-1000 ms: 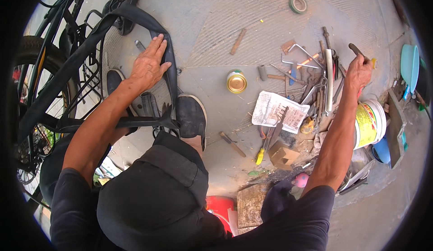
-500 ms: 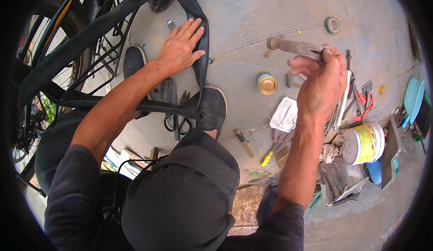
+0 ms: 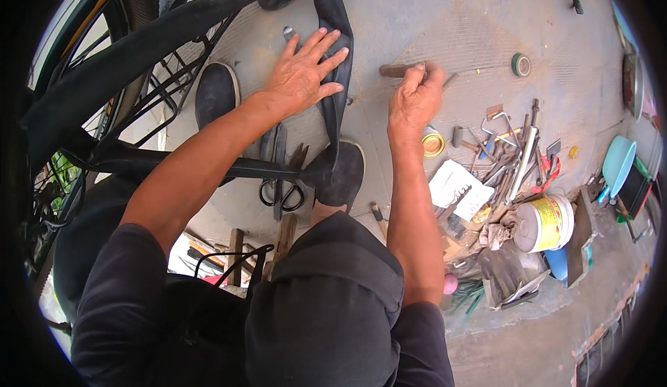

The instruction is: The person applies a circular patch to a bicycle inner tube, presses it firmly, and uses a metal tool to smooth and secure the patch edges. The person repeatedly inspects the patched area and continues to press and smooth the patch with both hands.

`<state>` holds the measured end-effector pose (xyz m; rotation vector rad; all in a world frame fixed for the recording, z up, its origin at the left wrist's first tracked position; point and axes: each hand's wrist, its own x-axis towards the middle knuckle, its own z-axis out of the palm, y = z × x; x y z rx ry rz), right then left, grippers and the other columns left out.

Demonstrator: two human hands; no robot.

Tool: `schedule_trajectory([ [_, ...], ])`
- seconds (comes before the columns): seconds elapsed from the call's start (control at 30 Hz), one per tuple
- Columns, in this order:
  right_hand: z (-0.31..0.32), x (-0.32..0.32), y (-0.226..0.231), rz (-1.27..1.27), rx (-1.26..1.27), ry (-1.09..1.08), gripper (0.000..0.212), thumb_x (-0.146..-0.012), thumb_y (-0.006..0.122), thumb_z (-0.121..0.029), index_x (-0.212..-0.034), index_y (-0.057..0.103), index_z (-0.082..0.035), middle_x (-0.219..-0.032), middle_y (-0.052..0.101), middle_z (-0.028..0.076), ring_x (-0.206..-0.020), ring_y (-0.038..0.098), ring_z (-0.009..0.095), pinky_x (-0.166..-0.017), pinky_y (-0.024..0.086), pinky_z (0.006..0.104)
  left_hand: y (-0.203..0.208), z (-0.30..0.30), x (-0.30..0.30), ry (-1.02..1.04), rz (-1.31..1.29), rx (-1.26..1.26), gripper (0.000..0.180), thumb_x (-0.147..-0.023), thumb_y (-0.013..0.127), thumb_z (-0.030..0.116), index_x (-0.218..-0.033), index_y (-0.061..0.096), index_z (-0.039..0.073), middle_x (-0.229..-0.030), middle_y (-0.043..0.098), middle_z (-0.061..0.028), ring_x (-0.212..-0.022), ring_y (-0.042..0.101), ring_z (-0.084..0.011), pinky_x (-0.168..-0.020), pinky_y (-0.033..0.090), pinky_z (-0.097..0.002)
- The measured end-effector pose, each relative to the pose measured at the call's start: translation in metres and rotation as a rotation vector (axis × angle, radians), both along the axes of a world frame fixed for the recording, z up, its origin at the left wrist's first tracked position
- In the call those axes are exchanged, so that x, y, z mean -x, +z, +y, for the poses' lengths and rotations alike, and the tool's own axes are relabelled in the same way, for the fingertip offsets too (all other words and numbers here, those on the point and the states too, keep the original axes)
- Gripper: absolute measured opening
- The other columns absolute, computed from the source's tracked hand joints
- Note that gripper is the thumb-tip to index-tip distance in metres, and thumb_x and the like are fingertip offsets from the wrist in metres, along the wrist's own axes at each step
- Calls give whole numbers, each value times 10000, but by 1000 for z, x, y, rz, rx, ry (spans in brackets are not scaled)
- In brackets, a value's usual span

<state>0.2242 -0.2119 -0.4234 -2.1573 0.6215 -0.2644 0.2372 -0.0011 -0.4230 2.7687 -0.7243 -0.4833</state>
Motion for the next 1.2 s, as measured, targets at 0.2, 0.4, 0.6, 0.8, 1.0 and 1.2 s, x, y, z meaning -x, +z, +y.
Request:
schedule_trajectory([
  [0.2, 23, -3, 41, 107, -87, 105, 320, -906, 633, -144, -1170, 558, 20, -878, 674, 141, -769, 619, 204, -738, 495, 321, 2, 0, -1, 4, 34, -14, 630, -911, 571, 506, -1454, 440, 214, -1593, 231, -55, -1472, 191, -243, -1180, 192, -511],
  [0.4, 28, 10, 21, 96, -236, 28, 308, -808, 769, -158, -1044, 660, 8, -911, 681, 91, -866, 631, 192, -790, 505, 309, 2, 1, -2, 7, 39, -22, 635, -905, 579, 504, -1453, 441, 214, -1593, 230, -63, -1474, 190, -250, -1178, 191, -519],
  [0.6, 20, 16, 7, 117, -380, -18, 278, -808, 785, -156, -1002, 682, 15, -884, 673, 80, -800, 638, 168, -733, 527, 296, -1, 1, 0, 19, 17, 14, 637, -897, 610, 474, -1450, 444, 205, -1585, 242, -72, -1470, 201, -259, -1174, 195, -528],
  [0.8, 32, 23, 42, 251, -644, -112, 270, -843, 755, -161, -979, 637, 40, -817, 668, 84, -697, 625, 135, -657, 523, 258, 2, 1, -1, 11, 20, 15, 632, -898, 608, 474, -1446, 451, 202, -1585, 245, -74, -1467, 211, -262, -1171, 210, -522],
  [1.0, 49, 68, 63, 455, -619, -60, 266, -860, 746, -145, -986, 627, 57, -857, 689, 100, -744, 629, 125, -703, 520, 252, -2, 2, 0, 1, -15, 19, 628, -897, 607, 478, -1444, 456, 210, -1587, 249, -75, -1468, 210, -263, -1169, 215, -520],
  [1.2, 50, 35, 49, 196, -638, -66, 314, -852, 758, -150, -1082, 646, 31, -919, 693, 95, -826, 623, 135, -747, 501, 256, 1, 3, -3, -5, 25, 31, 597, -890, 609, 495, -1415, 504, 230, -1586, 256, -79, -1470, 210, -264, -1171, 202, -525],
])
